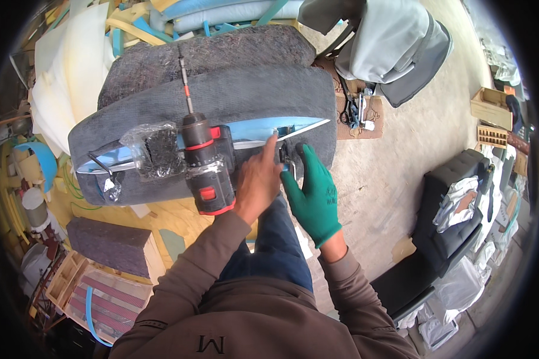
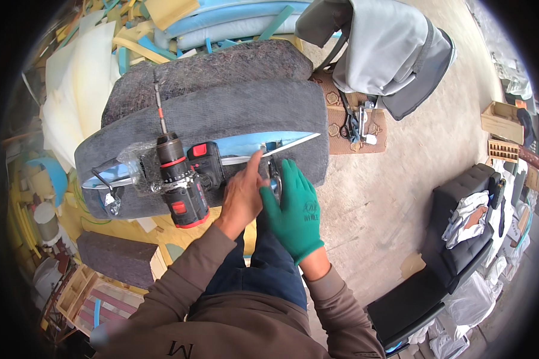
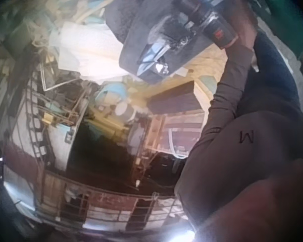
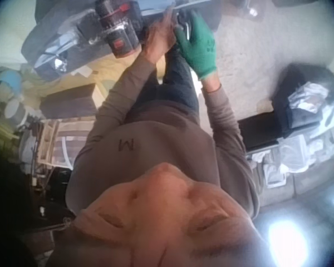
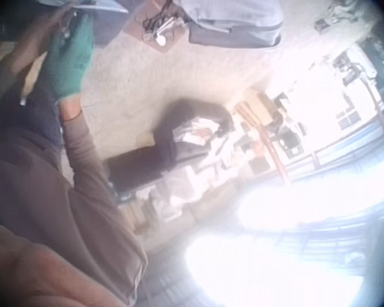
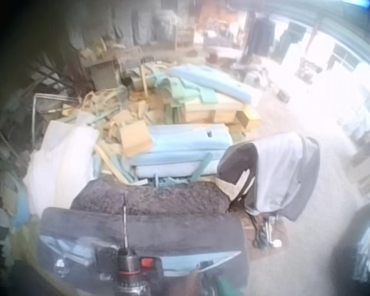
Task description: The person fits a gray fabric cover over a light blue foam cushion, aligns the edges, and then uses a cordless drill to fasten a metal bracket to the cushion. The person also puts on a green glove before using the drill.
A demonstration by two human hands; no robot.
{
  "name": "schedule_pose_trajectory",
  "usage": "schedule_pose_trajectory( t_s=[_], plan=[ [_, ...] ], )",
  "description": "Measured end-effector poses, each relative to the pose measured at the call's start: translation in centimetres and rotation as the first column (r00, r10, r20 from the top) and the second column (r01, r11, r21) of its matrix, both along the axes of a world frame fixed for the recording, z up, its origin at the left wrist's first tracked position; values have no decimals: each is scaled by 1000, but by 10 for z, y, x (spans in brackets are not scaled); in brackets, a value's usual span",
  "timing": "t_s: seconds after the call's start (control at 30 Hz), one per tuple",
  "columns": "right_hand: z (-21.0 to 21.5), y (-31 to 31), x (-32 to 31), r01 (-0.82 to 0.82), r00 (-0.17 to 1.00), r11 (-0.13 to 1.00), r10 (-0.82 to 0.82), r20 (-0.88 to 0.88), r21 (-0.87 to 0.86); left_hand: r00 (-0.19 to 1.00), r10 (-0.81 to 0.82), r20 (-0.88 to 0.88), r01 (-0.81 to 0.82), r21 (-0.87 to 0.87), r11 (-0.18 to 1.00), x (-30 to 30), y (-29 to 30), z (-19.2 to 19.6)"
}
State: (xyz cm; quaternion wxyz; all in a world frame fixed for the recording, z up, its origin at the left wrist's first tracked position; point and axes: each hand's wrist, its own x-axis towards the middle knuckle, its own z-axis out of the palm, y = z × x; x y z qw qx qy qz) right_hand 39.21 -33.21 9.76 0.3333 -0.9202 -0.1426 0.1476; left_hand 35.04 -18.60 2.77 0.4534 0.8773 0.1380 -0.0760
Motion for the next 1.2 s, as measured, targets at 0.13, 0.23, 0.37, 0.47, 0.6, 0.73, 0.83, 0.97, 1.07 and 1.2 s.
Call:
schedule_pose_trajectory(
  t_s=[0.13,0.23,0.37,0.47,0.6,0.73,0.83,0.97,1.07,1.2],
  plan=[
    [3,26,2,-219,976,938,207,73,267,974,-33,225,55,-92,994,-62,14,25],
    [-16,67,3,-337,941,873,319,109,353,996,-77,47,83,-139,987,-116,39,42],
    [-44,112,-10,-281,958,812,203,203,511,998,31,-50,-38,-143,989,-142,77,45],
    [-57,132,-28,-159,987,716,128,96,680,992,101,-75,-109,-114,987,-136,102,39],
    [-60,144,-35,31,982,631,127,-143,775,996,79,44,-76,-51,996,-119,116,23],
    [-53,142,-28,-31,996,690,82,-36,724,976,-13,218,4,45,999,-107,101,13],
    [-40,101,-30,-142,984,868,71,165,476,953,-118,278,65,192,979,-94,83,14],
    [1,1,-32,98,857,987,-149,493,128,958,-155,242,109,192,975,-68,48,24],
    [43,-65,-11,305,885,915,-375,276,265,924,-301,234,252,219,943,-34,16,19],
    [71,-105,24,330,928,830,-372,4,449,920,-377,105,335,286,898,2,-18,-6]
  ],
)
